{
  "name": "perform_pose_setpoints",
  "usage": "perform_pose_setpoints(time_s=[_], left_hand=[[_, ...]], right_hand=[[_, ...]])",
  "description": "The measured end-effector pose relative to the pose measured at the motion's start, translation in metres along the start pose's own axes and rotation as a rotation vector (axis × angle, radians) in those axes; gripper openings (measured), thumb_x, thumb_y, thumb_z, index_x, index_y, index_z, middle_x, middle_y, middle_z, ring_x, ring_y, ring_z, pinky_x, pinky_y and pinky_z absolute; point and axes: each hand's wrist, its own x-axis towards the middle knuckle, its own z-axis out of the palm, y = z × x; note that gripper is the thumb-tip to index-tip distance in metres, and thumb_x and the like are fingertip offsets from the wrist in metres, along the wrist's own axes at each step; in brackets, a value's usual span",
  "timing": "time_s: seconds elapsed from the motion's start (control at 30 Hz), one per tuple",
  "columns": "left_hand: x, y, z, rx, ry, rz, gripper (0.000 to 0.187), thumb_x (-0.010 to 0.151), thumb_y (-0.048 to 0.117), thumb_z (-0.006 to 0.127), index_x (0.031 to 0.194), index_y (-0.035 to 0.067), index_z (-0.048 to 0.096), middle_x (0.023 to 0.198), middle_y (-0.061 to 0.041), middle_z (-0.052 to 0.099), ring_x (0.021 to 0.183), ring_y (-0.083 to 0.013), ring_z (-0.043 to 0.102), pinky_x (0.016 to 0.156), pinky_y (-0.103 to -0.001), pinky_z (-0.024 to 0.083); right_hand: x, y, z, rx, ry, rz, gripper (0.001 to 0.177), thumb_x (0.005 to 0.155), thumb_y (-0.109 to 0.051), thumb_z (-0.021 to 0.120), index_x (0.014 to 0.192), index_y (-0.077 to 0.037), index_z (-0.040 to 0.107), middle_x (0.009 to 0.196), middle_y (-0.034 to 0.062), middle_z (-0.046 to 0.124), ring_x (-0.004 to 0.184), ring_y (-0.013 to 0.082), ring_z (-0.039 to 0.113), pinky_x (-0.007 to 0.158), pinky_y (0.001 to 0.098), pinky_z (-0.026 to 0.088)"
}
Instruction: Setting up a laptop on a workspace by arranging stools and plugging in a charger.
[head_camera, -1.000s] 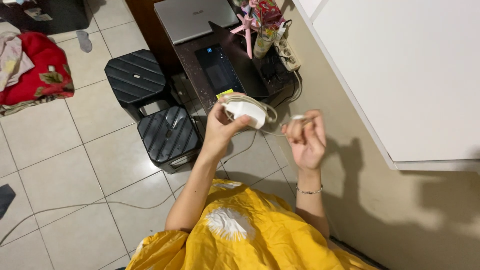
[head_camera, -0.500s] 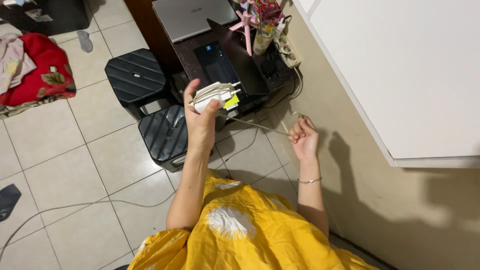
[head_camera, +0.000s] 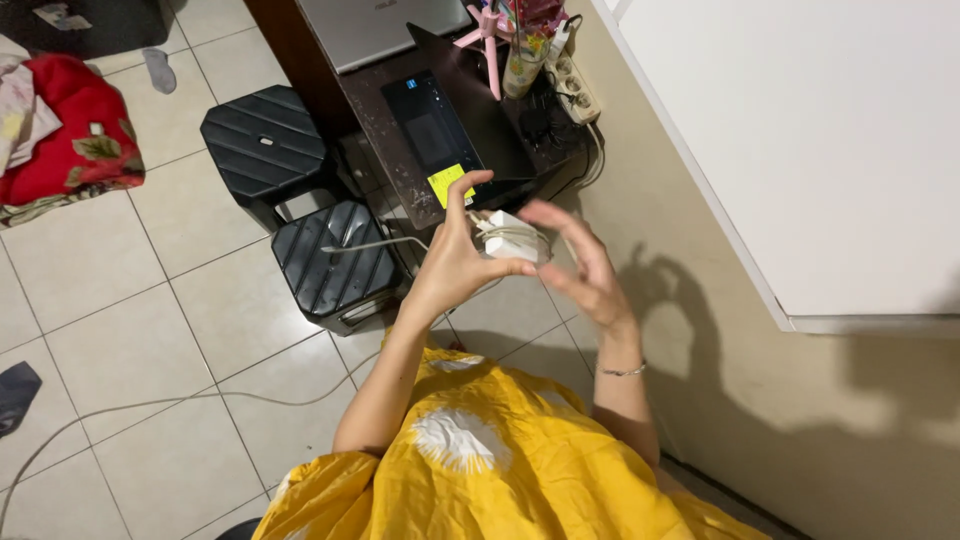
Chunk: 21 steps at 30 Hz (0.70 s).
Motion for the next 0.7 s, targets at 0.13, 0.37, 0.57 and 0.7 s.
perform_pose_setpoints(time_s=[0.13,0.37,0.57,0.7], left_hand=[[-0.004,-0.008,-0.004,0.009,-0.075,0.1,0.106,0.069,0.031,0.097,0.149,0.009,0.03,0.116,-0.014,0.069,0.107,-0.0235,0.07,0.094,-0.036,0.054],[-0.008,-0.009,-0.019,-0.022,-0.147,-0.083,0.07,0.082,0.028,0.08,0.143,0.011,0.049,0.106,-0.01,0.067,0.094,-0.0214,0.065,0.085,-0.033,0.054],[-0.004,-0.026,-0.039,-0.276,-0.413,0.095,0.028,0.108,0.015,0.04,0.127,0.009,0.061,0.129,-0.005,0.06,0.128,-0.0175,0.057,0.104,-0.027,0.046],[-0.006,-0.018,-0.03,-0.334,-0.433,0.179,0.027,0.105,0.008,0.057,0.13,0.002,0.065,0.145,-0.009,0.058,0.126,-0.0189,0.058,0.1,-0.031,0.056]], right_hand=[[0.008,-0.02,-0.005,-0.242,-0.197,0.18,0.066,0.086,-0.022,0.081,0.146,-0.003,0.057,0.145,0.0132,0.062,0.139,0.0235,0.054,0.121,0.0372,0.037],[-0.004,0.024,-0.005,-0.217,-0.135,0.198,0.067,0.08,-0.017,0.088,0.138,0.004,0.061,0.128,0.0094,0.068,0.117,0.0166,0.063,0.103,0.0314,0.052],[-0.021,0.045,-0.019,0.402,-0.153,0.33,0.053,0.098,-0.014,0.074,0.142,0.008,0.055,0.125,0.0119,0.067,0.114,0.017,0.062,0.1,0.0311,0.051],[-0.016,0.022,-0.007,0.58,-0.203,0.344,0.056,0.096,-0.015,0.071,0.143,-0.004,0.042,0.124,0.0136,0.065,0.117,0.024,0.064,0.104,0.0378,0.05]])
